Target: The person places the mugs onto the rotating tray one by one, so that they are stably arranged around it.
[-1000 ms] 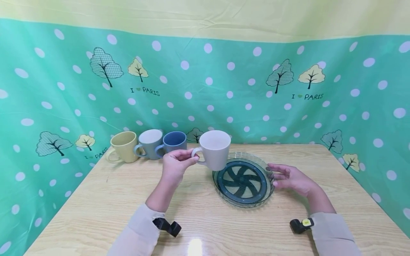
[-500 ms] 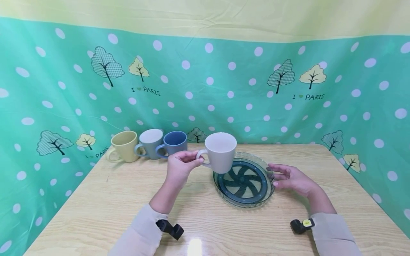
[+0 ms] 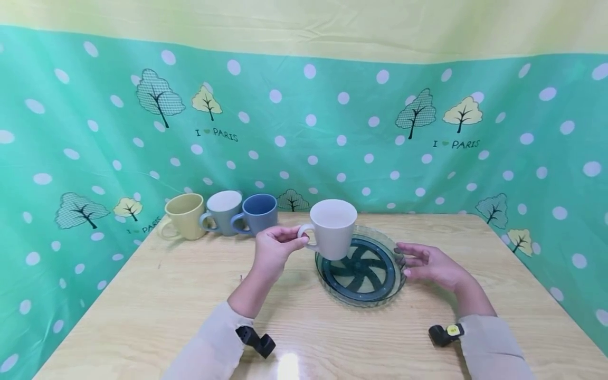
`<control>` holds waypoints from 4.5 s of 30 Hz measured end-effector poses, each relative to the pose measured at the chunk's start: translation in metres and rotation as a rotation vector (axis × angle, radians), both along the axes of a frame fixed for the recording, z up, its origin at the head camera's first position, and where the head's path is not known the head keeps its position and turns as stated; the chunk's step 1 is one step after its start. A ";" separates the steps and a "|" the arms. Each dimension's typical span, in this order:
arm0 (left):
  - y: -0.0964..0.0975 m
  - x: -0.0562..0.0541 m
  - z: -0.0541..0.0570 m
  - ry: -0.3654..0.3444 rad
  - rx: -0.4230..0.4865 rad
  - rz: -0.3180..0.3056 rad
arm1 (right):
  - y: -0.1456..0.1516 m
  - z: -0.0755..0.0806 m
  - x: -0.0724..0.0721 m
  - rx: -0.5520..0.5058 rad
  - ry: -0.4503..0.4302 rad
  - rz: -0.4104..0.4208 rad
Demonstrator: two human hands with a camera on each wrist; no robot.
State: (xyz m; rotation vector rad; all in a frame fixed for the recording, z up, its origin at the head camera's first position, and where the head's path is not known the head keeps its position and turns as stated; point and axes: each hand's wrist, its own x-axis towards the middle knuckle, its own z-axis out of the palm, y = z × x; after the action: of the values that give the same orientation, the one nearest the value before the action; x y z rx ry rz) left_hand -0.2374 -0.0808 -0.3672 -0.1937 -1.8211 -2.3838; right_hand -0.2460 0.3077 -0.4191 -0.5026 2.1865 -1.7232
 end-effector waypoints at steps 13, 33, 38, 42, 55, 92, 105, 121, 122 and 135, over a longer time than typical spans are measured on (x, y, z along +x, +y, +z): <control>0.016 -0.007 0.001 -0.015 -0.021 -0.015 | 0.000 -0.001 -0.003 0.002 -0.014 -0.010; 0.048 -0.021 -0.001 -0.091 -0.054 -0.078 | 0.001 0.000 0.000 0.005 -0.021 -0.023; 0.054 -0.026 0.000 -0.157 -0.061 -0.090 | 0.002 -0.002 -0.001 0.009 -0.024 -0.031; 0.059 -0.030 0.002 -0.179 -0.069 -0.098 | 0.001 -0.003 -0.002 0.024 -0.027 -0.049; 0.072 -0.050 0.000 -0.193 -0.126 -0.149 | 0.002 -0.003 -0.002 0.028 -0.018 -0.041; 0.085 -0.100 -0.008 -0.275 -0.093 -0.296 | 0.003 -0.003 -0.004 -0.009 -0.024 -0.007; 0.083 -0.100 -0.026 -0.310 -0.074 -0.261 | 0.003 -0.003 -0.004 -0.015 -0.034 -0.012; 0.078 -0.106 -0.026 -0.263 -0.121 -0.207 | 0.002 -0.003 -0.005 -0.018 -0.032 -0.020; 0.079 -0.107 -0.026 -0.271 -0.115 -0.200 | 0.002 -0.003 -0.005 -0.017 -0.030 -0.018; 0.079 -0.109 -0.032 -0.282 -0.083 -0.149 | 0.003 -0.004 -0.004 -0.006 -0.015 -0.006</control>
State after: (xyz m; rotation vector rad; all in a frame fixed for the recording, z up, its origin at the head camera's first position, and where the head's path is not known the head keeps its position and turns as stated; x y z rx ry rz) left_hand -0.3460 -0.0016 -0.3993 0.0001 -2.0980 -2.5483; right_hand -0.2502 0.3105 -0.4235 -0.4836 2.1758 -1.7318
